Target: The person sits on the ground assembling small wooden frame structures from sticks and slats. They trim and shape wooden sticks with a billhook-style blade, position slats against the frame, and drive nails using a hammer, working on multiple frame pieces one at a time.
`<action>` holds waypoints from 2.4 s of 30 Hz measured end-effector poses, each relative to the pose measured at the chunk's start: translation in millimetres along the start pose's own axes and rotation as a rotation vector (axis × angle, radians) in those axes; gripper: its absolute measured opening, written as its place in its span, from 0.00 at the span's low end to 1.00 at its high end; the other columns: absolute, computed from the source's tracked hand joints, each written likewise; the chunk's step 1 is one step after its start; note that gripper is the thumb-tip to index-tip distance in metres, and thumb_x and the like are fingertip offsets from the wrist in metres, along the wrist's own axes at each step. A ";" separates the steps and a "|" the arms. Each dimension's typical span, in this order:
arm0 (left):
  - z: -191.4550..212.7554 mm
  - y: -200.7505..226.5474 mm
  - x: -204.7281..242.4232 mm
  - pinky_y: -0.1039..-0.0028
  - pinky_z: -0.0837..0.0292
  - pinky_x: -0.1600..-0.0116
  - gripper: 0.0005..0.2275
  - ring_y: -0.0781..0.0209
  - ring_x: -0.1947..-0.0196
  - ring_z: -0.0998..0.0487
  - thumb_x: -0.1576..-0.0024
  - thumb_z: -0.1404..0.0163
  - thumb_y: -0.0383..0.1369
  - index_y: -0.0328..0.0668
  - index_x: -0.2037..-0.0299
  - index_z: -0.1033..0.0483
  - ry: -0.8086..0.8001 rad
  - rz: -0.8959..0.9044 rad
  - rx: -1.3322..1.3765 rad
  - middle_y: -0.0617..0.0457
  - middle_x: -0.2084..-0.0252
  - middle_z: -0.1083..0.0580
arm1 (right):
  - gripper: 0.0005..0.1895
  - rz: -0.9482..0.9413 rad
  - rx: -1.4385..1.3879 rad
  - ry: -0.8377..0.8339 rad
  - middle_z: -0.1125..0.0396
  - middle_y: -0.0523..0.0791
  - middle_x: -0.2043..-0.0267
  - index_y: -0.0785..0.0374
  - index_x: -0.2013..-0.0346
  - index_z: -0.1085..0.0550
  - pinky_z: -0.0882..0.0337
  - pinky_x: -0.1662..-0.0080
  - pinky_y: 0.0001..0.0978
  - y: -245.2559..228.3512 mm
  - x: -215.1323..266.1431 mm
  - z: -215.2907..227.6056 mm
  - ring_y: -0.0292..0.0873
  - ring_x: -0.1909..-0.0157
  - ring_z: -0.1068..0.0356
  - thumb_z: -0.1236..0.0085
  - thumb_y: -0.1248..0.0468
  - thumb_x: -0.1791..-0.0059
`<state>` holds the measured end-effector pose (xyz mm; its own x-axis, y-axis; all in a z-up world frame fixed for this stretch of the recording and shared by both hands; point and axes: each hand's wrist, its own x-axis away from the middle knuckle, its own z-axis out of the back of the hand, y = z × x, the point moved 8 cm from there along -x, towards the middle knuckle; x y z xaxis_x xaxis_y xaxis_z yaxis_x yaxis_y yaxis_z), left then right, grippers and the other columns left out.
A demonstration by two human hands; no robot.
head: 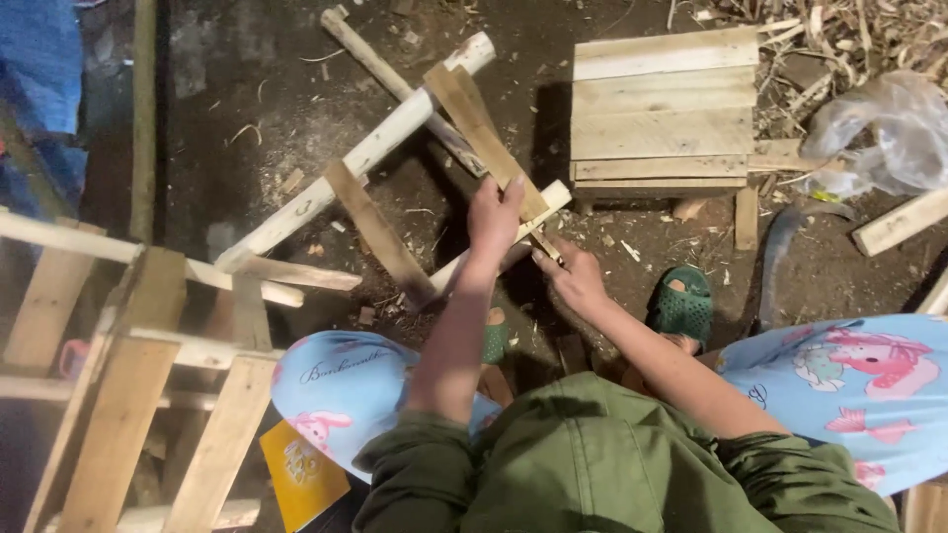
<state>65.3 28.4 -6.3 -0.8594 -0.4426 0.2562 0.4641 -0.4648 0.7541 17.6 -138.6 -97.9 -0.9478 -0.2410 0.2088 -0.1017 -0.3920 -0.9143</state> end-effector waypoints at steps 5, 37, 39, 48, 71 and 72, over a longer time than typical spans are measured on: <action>-2.1 -10.1 -0.6 0.50 0.27 0.44 0.23 0.36 0.46 0.23 0.42 0.50 0.52 0.38 0.53 0.23 -0.028 0.014 0.017 0.35 0.55 0.21 | 0.27 -0.068 -0.039 -0.024 0.26 0.57 0.53 0.62 0.47 0.22 0.29 0.48 0.55 11.6 1.9 -1.9 0.64 0.47 0.27 0.35 0.46 0.51; -10.3 -33.6 -13.1 0.51 0.28 0.42 0.26 0.41 0.43 0.23 0.42 0.54 0.58 0.46 0.47 0.23 -0.132 0.081 -0.046 0.43 0.51 0.20 | 0.30 -0.160 0.133 -0.117 0.26 0.61 0.59 0.64 0.56 0.22 0.30 0.48 0.61 14.8 -13.4 -6.6 0.68 0.47 0.28 0.34 0.41 0.55; -14.1 -38.1 -17.9 0.52 0.29 0.41 0.25 0.44 0.41 0.24 0.42 0.53 0.59 0.49 0.47 0.24 -0.127 0.091 -0.045 0.46 0.49 0.21 | 0.33 -0.166 0.136 -0.162 0.25 0.63 0.58 0.67 0.51 0.23 0.31 0.45 0.60 19.5 -14.3 -5.3 0.69 0.45 0.29 0.34 0.41 0.55; -10.4 -32.9 -11.8 0.56 0.31 0.38 0.27 0.48 0.38 0.25 0.40 0.57 0.61 0.52 0.43 0.26 -0.192 0.116 -0.071 0.50 0.45 0.22 | 0.32 -0.142 0.198 -0.203 0.27 0.65 0.53 0.68 0.46 0.25 0.33 0.41 0.63 16.5 -13.4 -8.4 0.69 0.41 0.31 0.42 0.42 0.49; -10.2 -24.6 -3.1 0.47 0.40 0.31 0.35 0.40 0.32 0.33 0.37 0.65 0.60 0.33 0.37 0.28 -0.358 0.071 -0.053 0.35 0.39 0.27 | 0.22 -0.062 0.254 -0.133 0.27 0.64 0.59 0.68 0.54 0.25 0.30 0.48 0.64 13.0 -10.2 -15.4 0.71 0.48 0.28 0.44 0.51 0.49; -9.8 -23.0 -3.5 0.48 0.40 0.31 0.35 0.42 0.32 0.32 0.38 0.65 0.60 0.34 0.39 0.27 -0.360 0.067 -0.067 0.37 0.39 0.26 | 0.22 -0.037 0.250 -0.131 0.27 0.66 0.60 0.71 0.54 0.26 0.31 0.47 0.66 21.3 -17.3 -18.8 0.73 0.49 0.29 0.43 0.53 0.50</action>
<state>59.7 33.1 -30.4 -0.8415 -0.1815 0.5089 0.5248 -0.4980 0.6903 26.2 -126.1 -127.5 -0.8960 -0.3288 0.2984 -0.0422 -0.6058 -0.7945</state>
